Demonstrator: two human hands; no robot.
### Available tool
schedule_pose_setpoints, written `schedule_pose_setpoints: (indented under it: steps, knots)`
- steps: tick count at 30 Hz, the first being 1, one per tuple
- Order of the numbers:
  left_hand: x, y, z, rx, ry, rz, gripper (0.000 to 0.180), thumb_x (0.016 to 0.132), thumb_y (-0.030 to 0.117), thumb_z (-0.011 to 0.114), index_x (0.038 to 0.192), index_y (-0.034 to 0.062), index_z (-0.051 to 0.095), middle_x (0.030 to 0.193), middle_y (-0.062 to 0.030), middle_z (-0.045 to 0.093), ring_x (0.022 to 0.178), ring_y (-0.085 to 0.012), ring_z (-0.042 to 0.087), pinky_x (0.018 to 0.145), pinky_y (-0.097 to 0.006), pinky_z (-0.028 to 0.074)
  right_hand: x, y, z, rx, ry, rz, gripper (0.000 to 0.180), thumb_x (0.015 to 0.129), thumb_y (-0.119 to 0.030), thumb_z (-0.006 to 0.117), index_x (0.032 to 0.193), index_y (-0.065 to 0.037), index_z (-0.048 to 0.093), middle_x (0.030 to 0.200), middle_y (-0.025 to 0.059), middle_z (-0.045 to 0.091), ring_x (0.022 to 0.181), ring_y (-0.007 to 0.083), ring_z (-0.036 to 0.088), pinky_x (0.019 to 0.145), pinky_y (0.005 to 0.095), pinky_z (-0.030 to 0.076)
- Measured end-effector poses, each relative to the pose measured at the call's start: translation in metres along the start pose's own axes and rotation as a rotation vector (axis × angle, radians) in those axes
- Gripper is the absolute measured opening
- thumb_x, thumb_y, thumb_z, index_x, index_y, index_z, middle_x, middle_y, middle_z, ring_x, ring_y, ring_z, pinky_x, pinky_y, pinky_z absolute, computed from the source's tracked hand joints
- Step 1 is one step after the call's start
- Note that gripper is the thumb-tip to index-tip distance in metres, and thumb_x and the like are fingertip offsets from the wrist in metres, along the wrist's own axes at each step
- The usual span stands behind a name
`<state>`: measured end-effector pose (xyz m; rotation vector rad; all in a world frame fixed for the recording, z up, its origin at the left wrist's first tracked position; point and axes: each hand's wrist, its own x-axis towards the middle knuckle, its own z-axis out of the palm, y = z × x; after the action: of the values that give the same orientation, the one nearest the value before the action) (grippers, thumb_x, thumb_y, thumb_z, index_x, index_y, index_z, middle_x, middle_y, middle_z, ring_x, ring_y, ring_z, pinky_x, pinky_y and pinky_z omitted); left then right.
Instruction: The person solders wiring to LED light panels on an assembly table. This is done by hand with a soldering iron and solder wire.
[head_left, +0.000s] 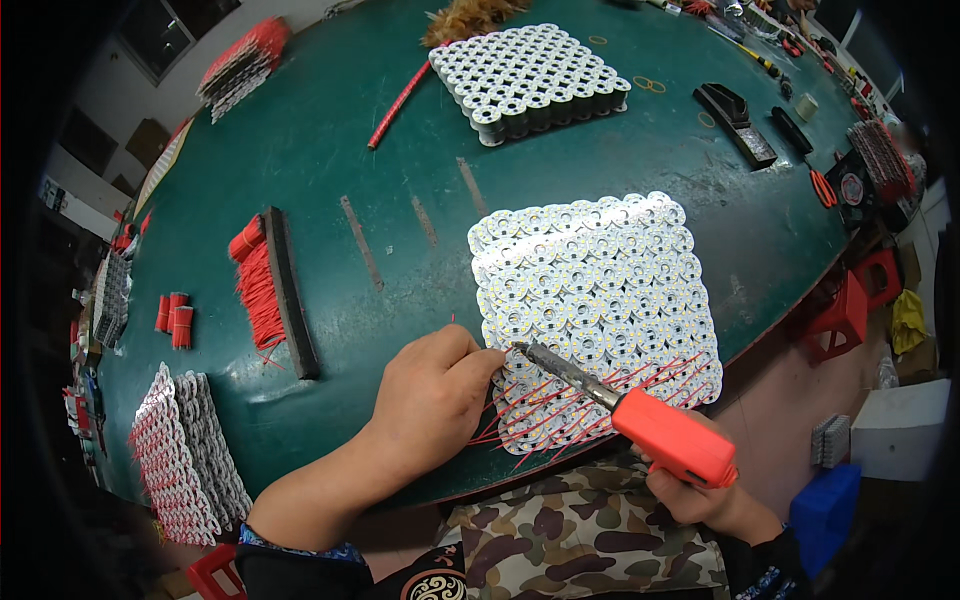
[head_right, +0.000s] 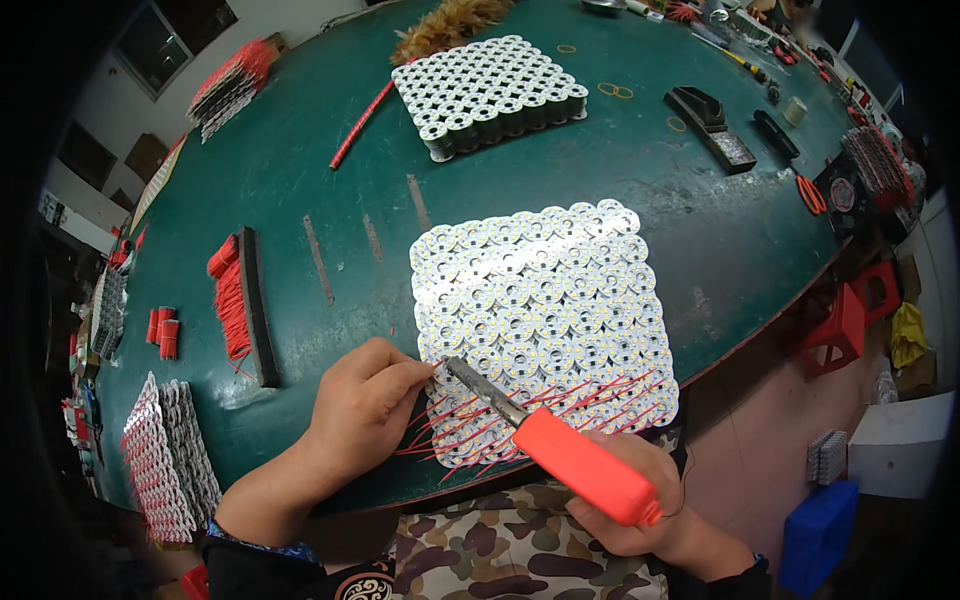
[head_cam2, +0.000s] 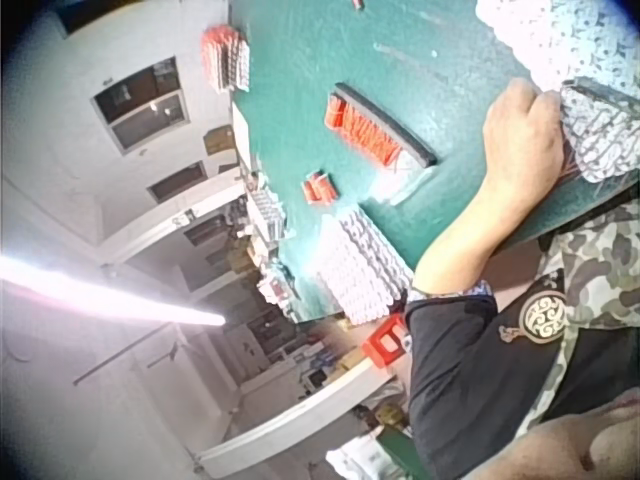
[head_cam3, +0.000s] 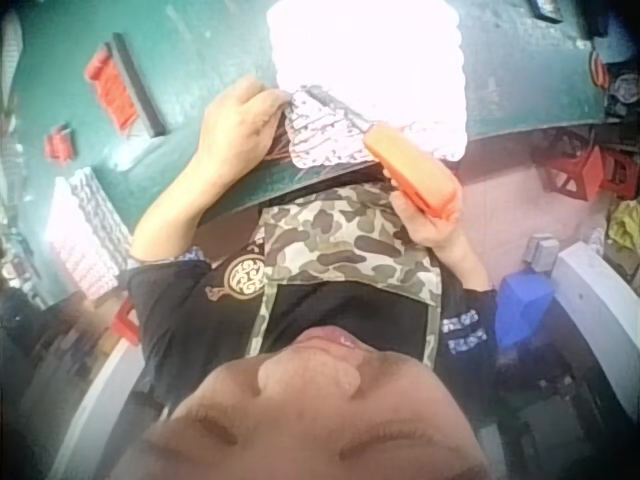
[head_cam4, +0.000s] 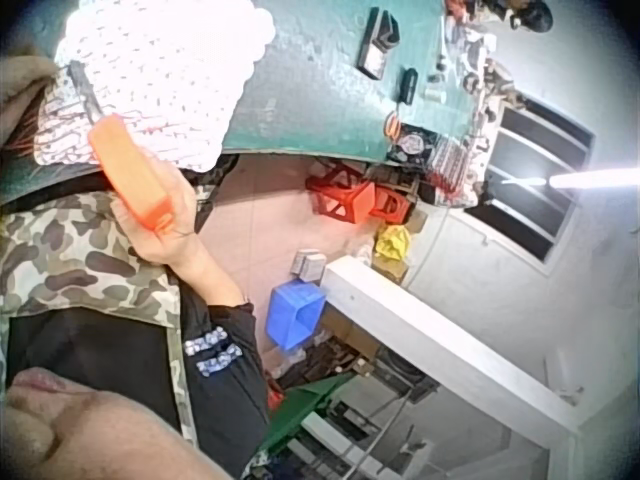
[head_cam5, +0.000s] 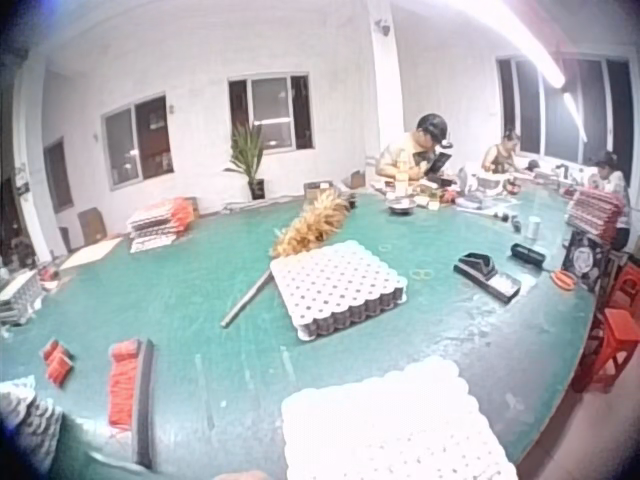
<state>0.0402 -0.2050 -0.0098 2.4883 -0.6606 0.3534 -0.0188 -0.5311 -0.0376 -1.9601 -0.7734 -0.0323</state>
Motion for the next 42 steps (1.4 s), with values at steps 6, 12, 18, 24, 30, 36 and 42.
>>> schedule_pose_setpoints:
  steps: [6, 12, 18, 24, 30, 36, 42]
  knots:
    - [0.001, 0.000, 0.000, -0.002, -0.011, -0.006, 0.019, 0.078, -0.003, 0.075, 0.094, 0.0046, 0.070, 0.081, -0.0095, 0.062, 0.071, -0.0295, 0.064, 0.060, -0.039, 0.051, 0.002, -0.001, -0.002, 0.036, -0.015, 0.036, 0.060, 0.081, -0.013, 0.080, 0.131, 0.005, 0.053, 0.119, 0.0209, 0.067, 0.096, 0.0349, 0.070, 0.084, 0.0423, 0.055]
    - [0.001, 0.000, 0.000, 0.001, -0.009, -0.010, 0.019, 0.077, -0.003, 0.075, 0.094, 0.0049, 0.071, 0.081, -0.0093, 0.062, 0.071, -0.0296, 0.064, 0.060, -0.039, 0.051, 0.005, -0.003, -0.001, 0.018, 0.003, 0.005, 0.058, 0.081, -0.012, 0.080, 0.131, 0.004, 0.054, 0.118, 0.0204, 0.068, 0.094, 0.0349, 0.070, 0.082, 0.0424, 0.055]
    - [0.000, -0.002, 0.001, 0.011, 0.000, -0.007, 0.019, 0.078, -0.003, 0.075, 0.094, 0.0061, 0.071, 0.081, -0.0086, 0.062, 0.072, -0.0291, 0.064, 0.060, -0.039, 0.051, 0.001, -0.012, -0.012, -0.019, -0.015, 0.110, 0.045, 0.084, -0.017, 0.077, 0.123, 0.000, 0.061, 0.114, 0.0178, 0.068, 0.093, 0.0332, 0.070, 0.080, 0.0414, 0.057]
    - [-0.001, -0.001, 0.001, 0.015, 0.004, -0.012, 0.018, 0.078, -0.002, 0.074, 0.093, 0.0063, 0.071, 0.081, -0.0081, 0.061, 0.072, -0.0288, 0.064, 0.061, -0.039, 0.051, -0.004, -0.010, -0.010, -0.014, 0.006, 0.113, 0.043, 0.084, -0.016, 0.076, 0.122, 0.000, 0.062, 0.115, 0.0176, 0.067, 0.096, 0.0332, 0.070, 0.082, 0.0415, 0.057]
    - [-0.001, 0.001, 0.002, 0.013, 0.008, -0.015, 0.017, 0.079, -0.002, 0.074, 0.093, 0.0059, 0.071, 0.081, -0.0084, 0.061, 0.071, -0.0289, 0.064, 0.060, -0.039, 0.051, 0.005, -0.003, -0.004, 0.032, 0.033, 0.036, 0.049, 0.081, -0.010, 0.078, 0.124, 0.004, 0.059, 0.118, 0.0212, 0.066, 0.094, 0.0340, 0.071, 0.082, 0.0410, 0.057]
    - [-0.001, -0.001, 0.003, 0.006, 0.013, -0.013, 0.017, 0.079, -0.002, 0.074, 0.094, 0.0061, 0.071, 0.081, -0.0086, 0.062, 0.071, -0.0289, 0.064, 0.060, -0.039, 0.051, 0.005, 0.000, 0.001, 0.036, 0.052, -0.009, 0.053, 0.080, -0.008, 0.079, 0.126, 0.006, 0.058, 0.116, 0.0232, 0.068, 0.092, 0.0343, 0.071, 0.082, 0.0406, 0.057]
    - [-0.002, -0.003, 0.003, 0.016, 0.008, -0.016, 0.017, 0.079, -0.001, 0.074, 0.094, 0.0061, 0.072, 0.081, -0.0085, 0.062, 0.072, -0.0286, 0.065, 0.060, -0.039, 0.052, 0.014, -0.007, -0.003, -0.002, 0.007, -0.033, 0.053, 0.081, -0.008, 0.079, 0.126, 0.007, 0.056, 0.114, 0.0222, 0.069, 0.092, 0.0342, 0.072, 0.081, 0.0404, 0.057]
